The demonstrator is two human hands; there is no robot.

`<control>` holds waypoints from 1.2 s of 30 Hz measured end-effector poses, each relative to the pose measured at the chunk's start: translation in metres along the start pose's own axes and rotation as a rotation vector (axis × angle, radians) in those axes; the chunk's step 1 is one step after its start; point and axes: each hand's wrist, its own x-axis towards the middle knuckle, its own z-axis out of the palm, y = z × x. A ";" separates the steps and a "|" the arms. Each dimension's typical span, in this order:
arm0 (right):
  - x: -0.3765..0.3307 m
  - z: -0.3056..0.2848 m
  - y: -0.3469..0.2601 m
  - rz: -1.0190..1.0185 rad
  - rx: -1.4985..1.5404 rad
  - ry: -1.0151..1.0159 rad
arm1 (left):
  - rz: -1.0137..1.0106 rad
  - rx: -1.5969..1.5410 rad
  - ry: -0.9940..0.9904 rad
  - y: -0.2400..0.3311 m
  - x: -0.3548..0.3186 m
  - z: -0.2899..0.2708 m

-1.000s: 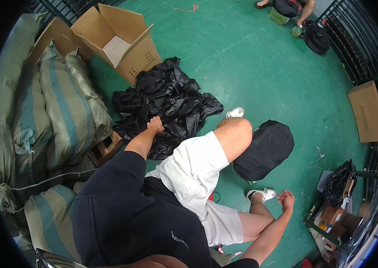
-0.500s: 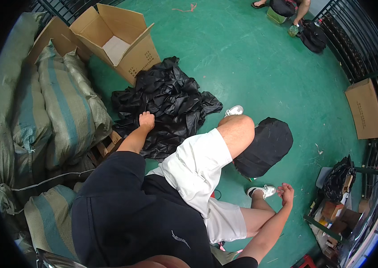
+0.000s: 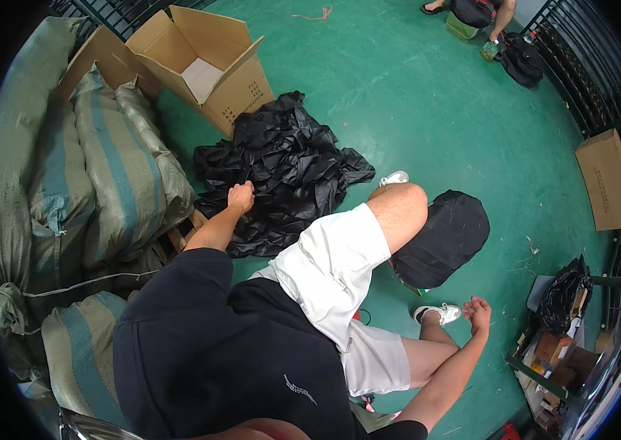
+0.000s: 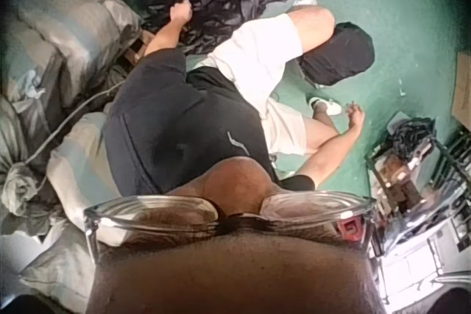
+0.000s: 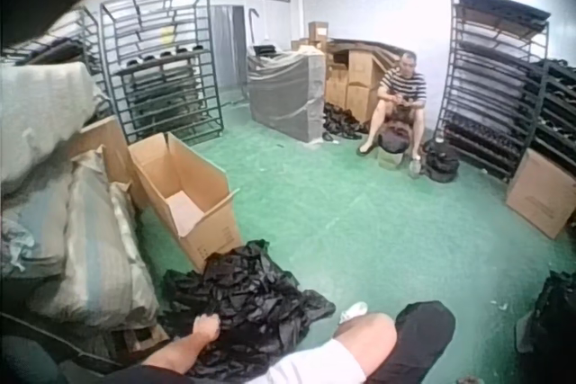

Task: Inspecting and smoothing black fabric seat covers in a workshop setting.

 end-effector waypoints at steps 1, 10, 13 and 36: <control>0.000 -0.002 0.002 -0.001 0.000 0.004 | 0.003 -0.002 0.000 0.002 -0.004 -0.003; 0.000 -0.001 0.006 0.022 -0.043 -0.043 | 0.062 -0.213 -0.010 -0.019 -0.027 -0.022; -0.002 0.001 0.005 0.033 -0.039 -0.047 | 0.101 -0.314 0.214 -0.024 -0.023 -0.027; 0.001 0.011 0.006 0.036 -0.071 -0.084 | 0.275 -1.390 0.818 0.178 -0.012 -0.175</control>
